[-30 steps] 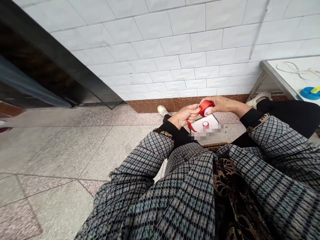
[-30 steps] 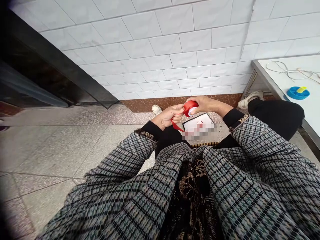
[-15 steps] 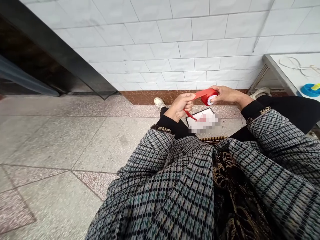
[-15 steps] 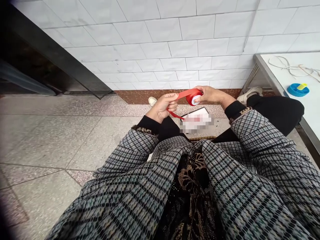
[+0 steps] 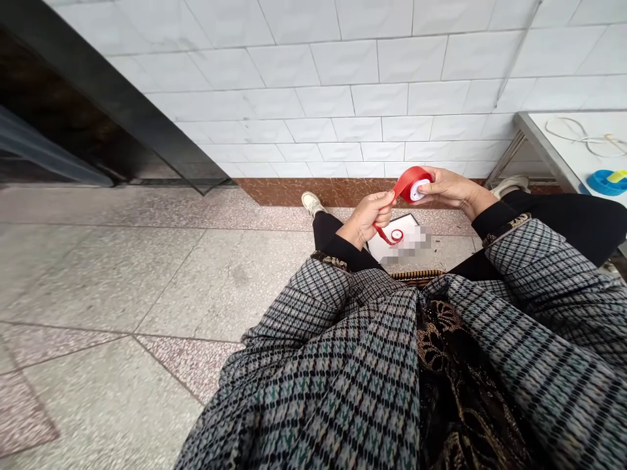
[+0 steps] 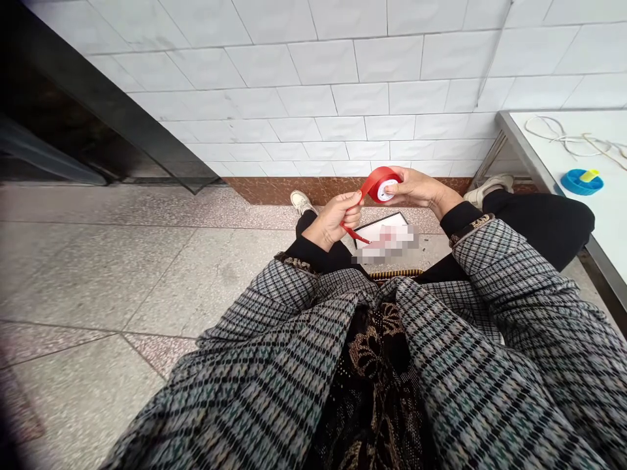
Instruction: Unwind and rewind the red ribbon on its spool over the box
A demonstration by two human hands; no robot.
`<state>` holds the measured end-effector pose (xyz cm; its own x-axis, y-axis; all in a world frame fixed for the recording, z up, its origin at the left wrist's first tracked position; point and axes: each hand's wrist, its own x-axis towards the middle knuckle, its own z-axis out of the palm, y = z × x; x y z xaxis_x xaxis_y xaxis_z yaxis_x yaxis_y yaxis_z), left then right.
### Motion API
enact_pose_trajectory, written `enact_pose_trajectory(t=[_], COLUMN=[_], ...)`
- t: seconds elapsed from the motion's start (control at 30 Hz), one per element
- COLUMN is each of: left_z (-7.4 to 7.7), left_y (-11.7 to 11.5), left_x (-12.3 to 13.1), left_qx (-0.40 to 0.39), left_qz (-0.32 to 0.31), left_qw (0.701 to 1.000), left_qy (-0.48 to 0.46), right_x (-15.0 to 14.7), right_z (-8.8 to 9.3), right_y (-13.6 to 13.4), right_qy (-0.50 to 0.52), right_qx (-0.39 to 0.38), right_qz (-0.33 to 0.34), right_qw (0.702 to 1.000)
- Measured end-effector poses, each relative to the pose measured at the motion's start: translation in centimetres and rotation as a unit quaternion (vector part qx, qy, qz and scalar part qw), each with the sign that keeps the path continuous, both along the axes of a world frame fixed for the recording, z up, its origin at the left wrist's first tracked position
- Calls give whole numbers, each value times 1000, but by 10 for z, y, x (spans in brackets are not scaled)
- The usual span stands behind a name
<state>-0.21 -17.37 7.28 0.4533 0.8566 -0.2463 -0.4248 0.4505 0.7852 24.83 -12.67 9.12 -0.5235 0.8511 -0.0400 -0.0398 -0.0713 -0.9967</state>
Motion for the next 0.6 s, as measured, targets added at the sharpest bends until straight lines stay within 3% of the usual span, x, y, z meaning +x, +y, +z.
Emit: enact_pose_trajectory(t=[0.33,0.6], left_z=[-7,-5], left_y=[-17,-6], left_x=[23,15], left_qx=[61,51], left_qz=[85,41], left_qw=[994,997], left_qy=[-27,-37], right_x=[-6,-24], right_z=[-11,-28], right_y=[-2,-10], right_qy=[80,98], right_qx=[-33,-30], right_qz=[23,-5], right_qw=[996,995])
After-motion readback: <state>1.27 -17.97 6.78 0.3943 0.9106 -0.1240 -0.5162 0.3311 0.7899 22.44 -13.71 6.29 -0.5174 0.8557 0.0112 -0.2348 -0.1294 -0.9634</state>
